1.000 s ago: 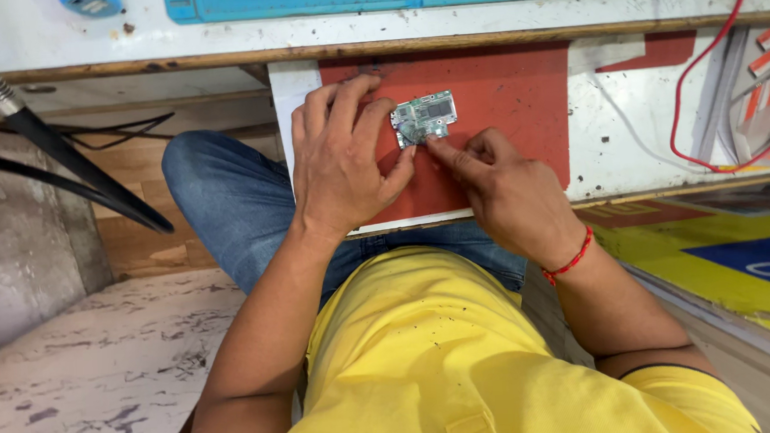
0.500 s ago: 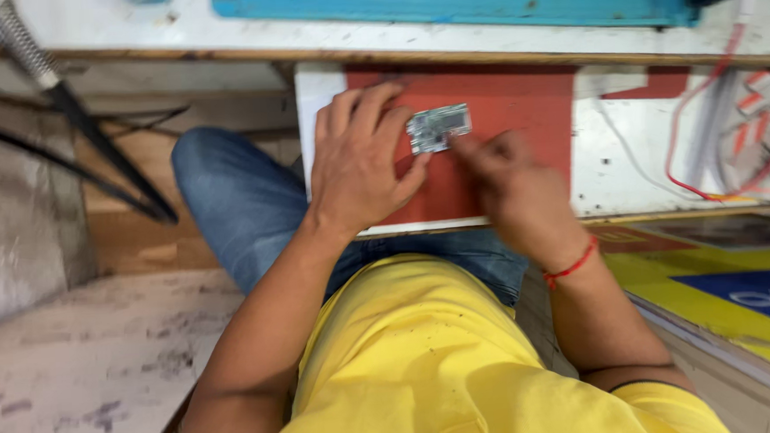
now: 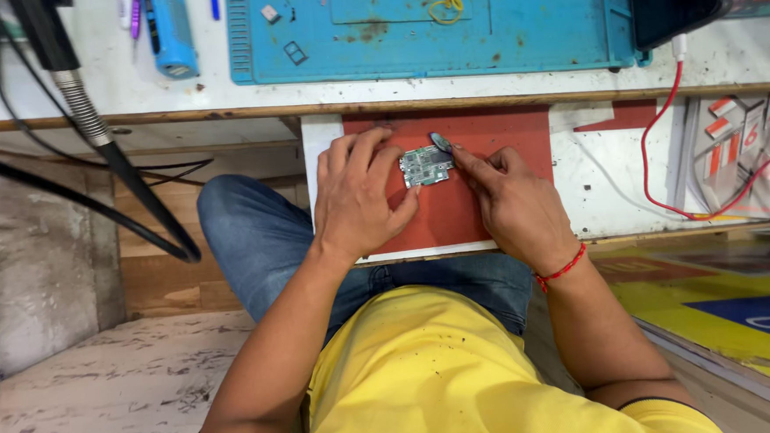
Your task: The person scrubs a small circuit board with a toothbrush and then uses a hot air gun to apply heat to the board's surface. The person works on a red mat placed on a cluttered workbench.
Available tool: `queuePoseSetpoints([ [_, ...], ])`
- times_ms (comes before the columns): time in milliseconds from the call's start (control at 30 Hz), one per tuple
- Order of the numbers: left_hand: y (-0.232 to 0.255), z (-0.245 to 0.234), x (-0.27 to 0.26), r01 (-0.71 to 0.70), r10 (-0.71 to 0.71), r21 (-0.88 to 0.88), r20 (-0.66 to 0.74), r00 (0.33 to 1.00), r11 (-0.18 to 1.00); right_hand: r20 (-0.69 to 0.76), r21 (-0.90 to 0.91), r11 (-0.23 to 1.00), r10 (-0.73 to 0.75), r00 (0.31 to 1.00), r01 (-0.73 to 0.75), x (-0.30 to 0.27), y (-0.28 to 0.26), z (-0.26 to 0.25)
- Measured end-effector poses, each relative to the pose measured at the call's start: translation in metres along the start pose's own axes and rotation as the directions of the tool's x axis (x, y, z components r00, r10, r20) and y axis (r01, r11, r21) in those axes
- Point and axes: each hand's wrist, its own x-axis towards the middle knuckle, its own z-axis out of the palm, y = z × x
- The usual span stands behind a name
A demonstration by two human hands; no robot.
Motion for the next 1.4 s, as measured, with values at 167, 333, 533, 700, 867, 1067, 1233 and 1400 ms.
queuePoseSetpoints([
  [167,-0.002,0.005,-0.001,-0.003,0.003,0.031,0.004,1.0,1.0,0.021,0.041,0.989,-0.142,0.99,0.141,-0.008,0.001,0.003],
  [333,-0.004,0.007,-0.004,0.005,-0.005,0.032,0.0,1.0,0.999,0.06,0.043,0.998,-0.039,0.997,0.036,-0.003,0.001,0.008],
  [533,-0.003,0.006,-0.005,-0.011,0.011,0.028,-0.018,1.0,1.0,-0.034,0.01,0.999,-0.036,0.999,0.037,-0.006,0.001,0.007],
  [700,-0.002,0.002,-0.002,-0.027,0.028,0.016,-0.05,0.998,1.0,0.111,0.05,0.997,-0.072,0.991,0.067,-0.006,-0.005,0.007],
  [867,-0.005,0.009,-0.008,-0.016,0.017,0.014,-0.023,1.0,1.0,0.018,0.027,0.997,-0.078,0.997,0.077,-0.01,0.003,0.011],
  [1067,-0.003,0.007,-0.006,-0.009,0.009,0.003,-0.021,1.0,1.0,0.046,0.03,0.999,0.011,0.999,-0.012,-0.005,0.0,0.007],
  [1233,-0.004,0.001,-0.001,-0.013,0.013,0.017,-0.018,1.0,1.0,0.058,0.085,0.993,-0.09,0.994,0.085,0.0,0.0,0.006],
  [1400,-0.002,0.002,-0.002,-0.005,0.005,0.001,-0.022,1.0,1.0,-0.023,0.036,0.998,-0.046,0.999,0.047,-0.01,-0.003,0.009],
])
